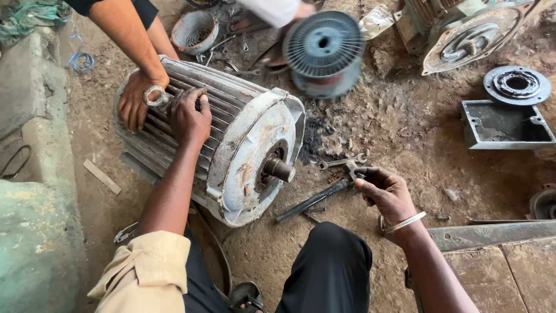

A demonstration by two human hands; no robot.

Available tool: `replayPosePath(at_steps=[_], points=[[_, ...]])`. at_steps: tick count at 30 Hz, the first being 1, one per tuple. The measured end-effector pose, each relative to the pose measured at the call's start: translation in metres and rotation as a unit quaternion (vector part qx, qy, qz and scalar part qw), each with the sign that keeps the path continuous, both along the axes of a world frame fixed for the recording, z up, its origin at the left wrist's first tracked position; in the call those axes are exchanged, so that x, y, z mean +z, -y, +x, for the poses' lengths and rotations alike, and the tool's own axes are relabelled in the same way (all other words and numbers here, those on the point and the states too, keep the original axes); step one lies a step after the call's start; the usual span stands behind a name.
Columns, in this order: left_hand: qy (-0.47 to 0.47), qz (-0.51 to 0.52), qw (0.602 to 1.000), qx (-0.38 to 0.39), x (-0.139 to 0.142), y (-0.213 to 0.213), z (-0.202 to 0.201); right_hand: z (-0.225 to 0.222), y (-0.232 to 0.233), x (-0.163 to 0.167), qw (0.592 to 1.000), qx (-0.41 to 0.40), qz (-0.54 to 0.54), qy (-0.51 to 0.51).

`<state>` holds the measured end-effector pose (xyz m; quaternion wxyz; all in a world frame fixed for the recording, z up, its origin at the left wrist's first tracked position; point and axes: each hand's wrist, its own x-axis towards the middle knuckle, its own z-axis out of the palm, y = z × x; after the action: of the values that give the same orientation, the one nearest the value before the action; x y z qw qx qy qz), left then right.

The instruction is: The person aligns and joins the motor housing halves, then uses a hammer to tap the casing into place. The person then uses a wrench to tighten bolts securing the motor housing.

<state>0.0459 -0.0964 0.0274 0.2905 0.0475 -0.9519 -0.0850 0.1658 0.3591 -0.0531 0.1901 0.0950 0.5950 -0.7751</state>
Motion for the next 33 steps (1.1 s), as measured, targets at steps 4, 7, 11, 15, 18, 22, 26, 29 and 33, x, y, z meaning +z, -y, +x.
replayPosePath(at_steps=[4,7,11,15,18,22,26,29,33], points=[[0.011,0.005,1.000,0.010,0.005,-0.004,0.002,0.000,0.001,0.005,1.000,0.004,0.010,-0.004],[-0.007,-0.004,1.000,0.002,0.006,-0.005,0.002,-0.001,0.000,0.003,1.000,0.011,0.026,-0.008],[0.001,0.019,1.000,0.007,0.002,0.001,0.000,-0.003,0.000,-0.005,0.999,0.023,0.026,-0.024],[-0.038,-0.015,0.999,-0.015,0.001,0.005,0.000,-0.003,0.001,-0.008,0.999,0.029,0.007,-0.014],[-0.027,-0.013,1.000,-0.006,0.002,0.003,0.001,-0.002,0.001,-0.009,1.000,0.024,0.003,-0.013],[-0.027,-0.009,0.999,0.015,0.005,0.000,0.002,-0.002,0.002,-0.009,1.000,0.007,-0.016,-0.005],[-0.020,-0.008,0.999,0.043,0.004,0.000,0.001,-0.004,0.003,-0.012,1.000,0.005,-0.026,0.000],[-0.022,-0.007,0.999,0.041,0.004,0.000,0.001,-0.004,0.003,-0.014,1.000,0.009,-0.025,0.002],[-0.013,0.000,0.999,0.040,0.005,0.000,0.001,0.000,0.001,-0.012,0.999,0.015,-0.037,-0.012]])
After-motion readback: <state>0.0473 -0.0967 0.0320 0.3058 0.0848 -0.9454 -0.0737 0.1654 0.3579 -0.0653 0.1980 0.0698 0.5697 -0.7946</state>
